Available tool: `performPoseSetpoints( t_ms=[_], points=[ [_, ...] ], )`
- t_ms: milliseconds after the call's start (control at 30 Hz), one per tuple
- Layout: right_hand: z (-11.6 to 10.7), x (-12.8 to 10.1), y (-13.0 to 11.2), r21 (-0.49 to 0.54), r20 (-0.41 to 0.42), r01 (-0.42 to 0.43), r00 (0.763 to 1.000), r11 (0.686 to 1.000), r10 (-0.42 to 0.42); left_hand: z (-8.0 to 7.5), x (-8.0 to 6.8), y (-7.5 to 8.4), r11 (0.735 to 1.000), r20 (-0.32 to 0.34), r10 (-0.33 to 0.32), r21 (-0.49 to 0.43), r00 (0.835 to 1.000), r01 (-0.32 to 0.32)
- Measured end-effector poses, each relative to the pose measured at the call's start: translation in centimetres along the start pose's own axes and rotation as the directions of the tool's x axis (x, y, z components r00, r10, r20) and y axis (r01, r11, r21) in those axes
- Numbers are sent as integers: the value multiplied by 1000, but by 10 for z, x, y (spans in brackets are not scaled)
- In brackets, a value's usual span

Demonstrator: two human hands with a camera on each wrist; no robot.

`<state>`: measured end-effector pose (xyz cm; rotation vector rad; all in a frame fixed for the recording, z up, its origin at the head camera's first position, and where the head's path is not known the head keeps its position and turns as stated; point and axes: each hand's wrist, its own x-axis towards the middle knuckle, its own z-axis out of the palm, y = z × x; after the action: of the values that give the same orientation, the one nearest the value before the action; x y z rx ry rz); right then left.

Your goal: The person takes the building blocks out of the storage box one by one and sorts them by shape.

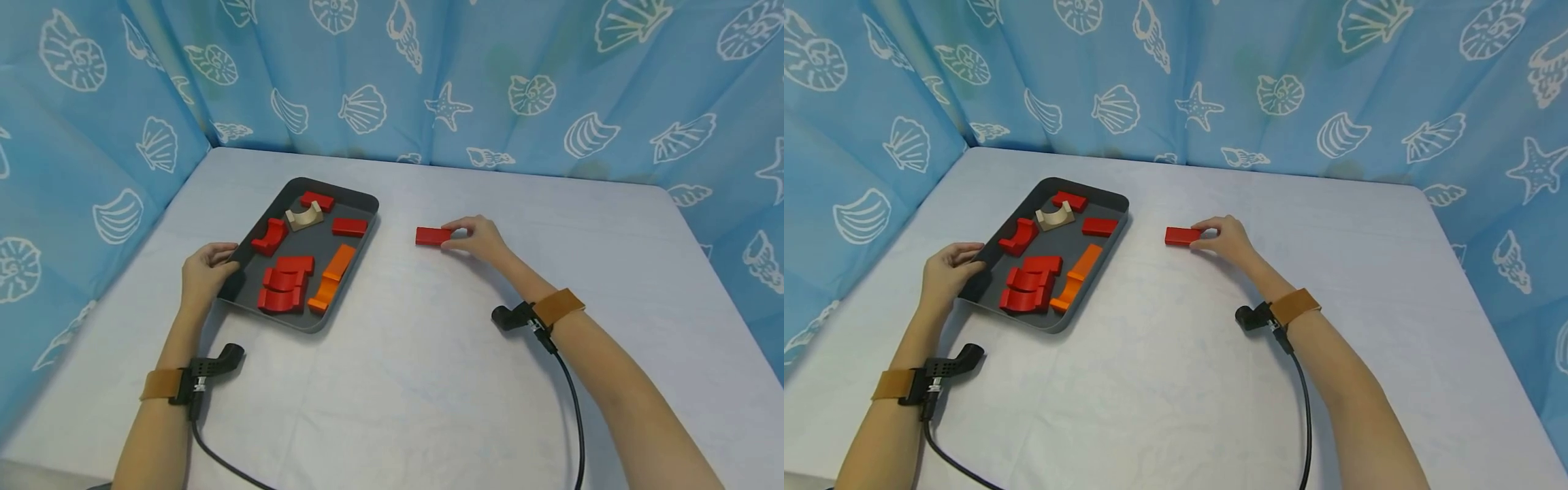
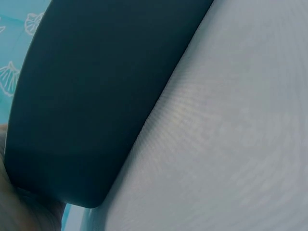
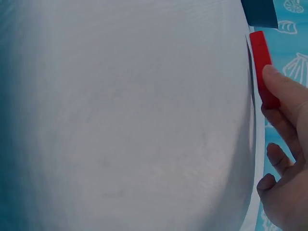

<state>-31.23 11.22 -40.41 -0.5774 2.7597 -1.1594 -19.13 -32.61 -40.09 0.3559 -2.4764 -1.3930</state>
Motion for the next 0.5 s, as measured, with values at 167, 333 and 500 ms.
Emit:
performPoseSetpoints(
  t_ms=[167,333,500],
  points=[
    [1,-1,4,4,21,-34,999,999,34,0,0,-2,1000,-1,1,-12,1000,-1],
    [0,-2,4,8,18,-28,999,1000,28,2,2,-6,1000,-17,-1,6,1000,1],
    [0,-2,5,4,13,6,1000,1000,-6,4,3,-6,1000,-33,-4,16,999,5]
  ],
)
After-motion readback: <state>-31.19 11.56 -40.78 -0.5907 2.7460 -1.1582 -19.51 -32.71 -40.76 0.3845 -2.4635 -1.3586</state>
